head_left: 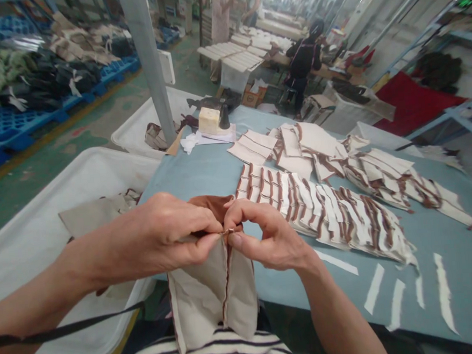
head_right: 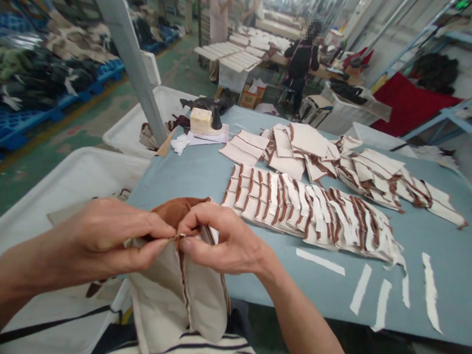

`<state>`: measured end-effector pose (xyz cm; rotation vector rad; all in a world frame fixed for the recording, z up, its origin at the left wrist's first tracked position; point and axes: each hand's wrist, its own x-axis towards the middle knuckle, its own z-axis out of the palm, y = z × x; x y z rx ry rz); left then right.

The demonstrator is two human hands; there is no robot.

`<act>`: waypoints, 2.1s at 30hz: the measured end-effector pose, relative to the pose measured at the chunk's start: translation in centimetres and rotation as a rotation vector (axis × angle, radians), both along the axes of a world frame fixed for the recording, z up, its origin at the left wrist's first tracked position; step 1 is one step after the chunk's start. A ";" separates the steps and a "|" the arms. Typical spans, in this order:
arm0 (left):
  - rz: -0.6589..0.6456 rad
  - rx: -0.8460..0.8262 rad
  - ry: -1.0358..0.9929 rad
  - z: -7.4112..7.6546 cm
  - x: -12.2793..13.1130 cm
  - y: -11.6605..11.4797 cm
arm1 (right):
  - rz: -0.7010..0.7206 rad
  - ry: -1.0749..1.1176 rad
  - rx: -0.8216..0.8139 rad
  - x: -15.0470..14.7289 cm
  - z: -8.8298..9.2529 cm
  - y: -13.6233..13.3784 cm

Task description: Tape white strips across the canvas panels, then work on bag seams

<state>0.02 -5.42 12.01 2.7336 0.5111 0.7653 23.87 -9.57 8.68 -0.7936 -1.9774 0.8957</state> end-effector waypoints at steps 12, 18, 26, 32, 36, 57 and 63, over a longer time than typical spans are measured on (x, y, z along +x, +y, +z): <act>0.083 -0.460 -0.226 -1.7 1.1 -0.6 | -0.123 -0.021 0.009 -1.2 -0.2 -0.3; 0.072 -0.372 -0.133 -1.0 0.6 -0.7 | -0.139 -0.006 0.008 -1.7 -0.6 -0.5; 0.088 -0.357 -0.170 -1.4 0.8 -0.2 | -0.183 0.015 -0.066 -2.3 -1.0 -0.3; 0.146 -0.695 -0.176 -2.6 0.9 0.0 | -0.179 0.101 -0.165 -2.6 -0.8 -0.5; 0.152 -0.783 -0.137 -3.0 1.0 0.1 | -0.163 0.073 -0.236 -2.5 0.0 -0.3; 0.124 -0.782 -0.031 -1.1 -0.2 -1.0 | -0.139 -0.300 0.385 -0.8 0.3 -1.7; 0.158 -0.722 0.026 -1.2 0.6 -1.0 | -0.317 -0.541 0.643 -1.4 -1.3 -1.7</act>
